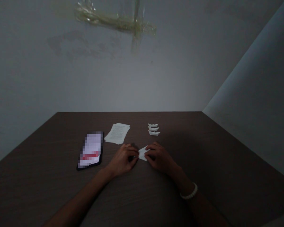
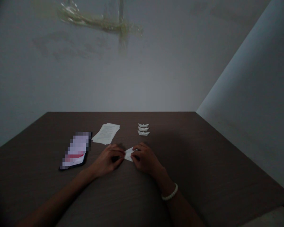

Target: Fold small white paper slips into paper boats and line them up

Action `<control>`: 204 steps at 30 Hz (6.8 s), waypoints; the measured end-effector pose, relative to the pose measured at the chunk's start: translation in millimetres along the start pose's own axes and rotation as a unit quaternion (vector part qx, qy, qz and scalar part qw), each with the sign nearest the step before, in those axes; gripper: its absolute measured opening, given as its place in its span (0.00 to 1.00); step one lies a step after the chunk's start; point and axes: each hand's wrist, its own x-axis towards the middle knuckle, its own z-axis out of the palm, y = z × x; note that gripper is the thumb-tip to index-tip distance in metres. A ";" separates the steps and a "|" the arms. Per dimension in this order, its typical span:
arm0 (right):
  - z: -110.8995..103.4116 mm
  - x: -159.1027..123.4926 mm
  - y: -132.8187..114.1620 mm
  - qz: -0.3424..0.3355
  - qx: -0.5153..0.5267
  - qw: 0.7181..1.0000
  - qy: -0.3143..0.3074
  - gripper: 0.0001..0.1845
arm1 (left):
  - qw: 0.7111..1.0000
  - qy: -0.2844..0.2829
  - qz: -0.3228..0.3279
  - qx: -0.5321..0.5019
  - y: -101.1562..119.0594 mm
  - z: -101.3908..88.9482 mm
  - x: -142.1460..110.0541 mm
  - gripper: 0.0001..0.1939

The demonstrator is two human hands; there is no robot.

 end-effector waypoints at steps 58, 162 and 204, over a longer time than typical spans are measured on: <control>-9.4 9.0 -22.9 -0.033 -0.103 0.981 -0.160 0.29 | 0.994 0.093 -0.052 -0.032 -10.6 7.1 2.8 0.19; -3.9 1.0 16.9 0.031 0.036 0.999 -0.026 0.15 | 0.996 -0.038 0.030 0.076 11.8 3.4 -1.1 0.09; -10.9 2.5 3.8 0.032 0.119 0.992 0.005 0.17 | 0.989 -0.002 0.033 0.143 11.6 3.5 -1.5 0.13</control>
